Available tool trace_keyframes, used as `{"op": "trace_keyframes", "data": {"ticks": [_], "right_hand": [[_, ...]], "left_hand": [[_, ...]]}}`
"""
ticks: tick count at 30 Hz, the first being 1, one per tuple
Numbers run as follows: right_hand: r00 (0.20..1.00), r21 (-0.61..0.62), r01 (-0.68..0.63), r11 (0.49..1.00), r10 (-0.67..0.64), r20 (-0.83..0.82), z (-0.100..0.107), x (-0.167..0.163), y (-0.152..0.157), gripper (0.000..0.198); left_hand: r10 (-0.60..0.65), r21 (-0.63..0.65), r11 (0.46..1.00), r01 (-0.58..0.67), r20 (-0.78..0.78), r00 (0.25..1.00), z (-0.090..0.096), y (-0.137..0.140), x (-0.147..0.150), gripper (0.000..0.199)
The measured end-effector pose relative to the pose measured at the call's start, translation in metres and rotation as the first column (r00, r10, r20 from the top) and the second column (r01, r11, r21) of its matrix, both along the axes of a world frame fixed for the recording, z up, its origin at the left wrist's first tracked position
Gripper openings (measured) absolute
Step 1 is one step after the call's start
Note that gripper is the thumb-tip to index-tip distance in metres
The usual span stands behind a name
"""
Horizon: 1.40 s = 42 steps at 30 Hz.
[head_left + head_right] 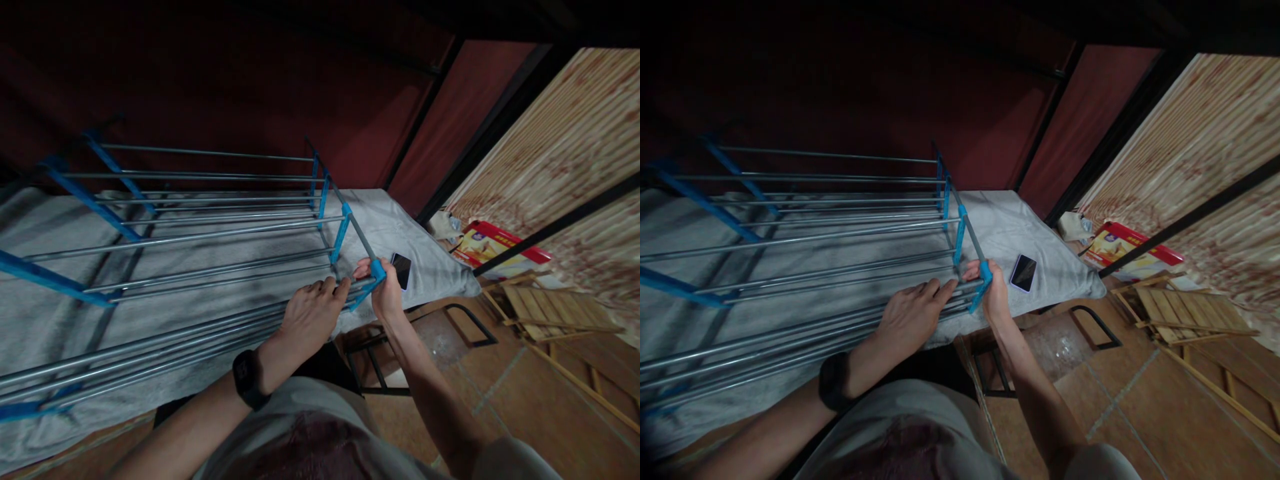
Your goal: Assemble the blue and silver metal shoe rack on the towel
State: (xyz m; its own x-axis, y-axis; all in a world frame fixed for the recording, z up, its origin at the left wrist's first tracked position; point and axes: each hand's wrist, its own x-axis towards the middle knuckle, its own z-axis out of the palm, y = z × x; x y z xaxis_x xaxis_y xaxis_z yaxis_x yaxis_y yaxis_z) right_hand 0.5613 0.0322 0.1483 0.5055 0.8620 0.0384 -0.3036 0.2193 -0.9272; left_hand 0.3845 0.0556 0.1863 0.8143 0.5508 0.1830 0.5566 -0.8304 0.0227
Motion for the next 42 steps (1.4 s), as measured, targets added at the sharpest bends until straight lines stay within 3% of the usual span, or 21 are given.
{"op": "trace_keyframes", "data": {"ticks": [21, 31, 42], "right_hand": [[1.0, -0.012, -0.007, 1.0, 0.007, 0.001, -0.0019, 0.0023, 0.0002, 0.039], [0.998, -0.054, 0.066, 0.996, -0.065, 0.02, -0.0037, 0.0066, 0.001, 0.032], [0.996, -0.044, 0.084, 0.995, -0.083, 0.025, -0.0054, 0.0059, 0.0012, 0.036]], "left_hand": [[0.006, -0.045, 0.999, -0.004, 0.038, 0.999, 0.0005, 0.0017, 0.0016, 0.048], [0.007, -0.059, 0.998, -0.004, 0.058, 0.998, -0.0005, 0.0017, 0.0009, 0.046], [0.029, -0.062, 0.998, -0.028, 0.012, 1.0, 0.0088, 0.0026, 0.0008, 0.047]]}}
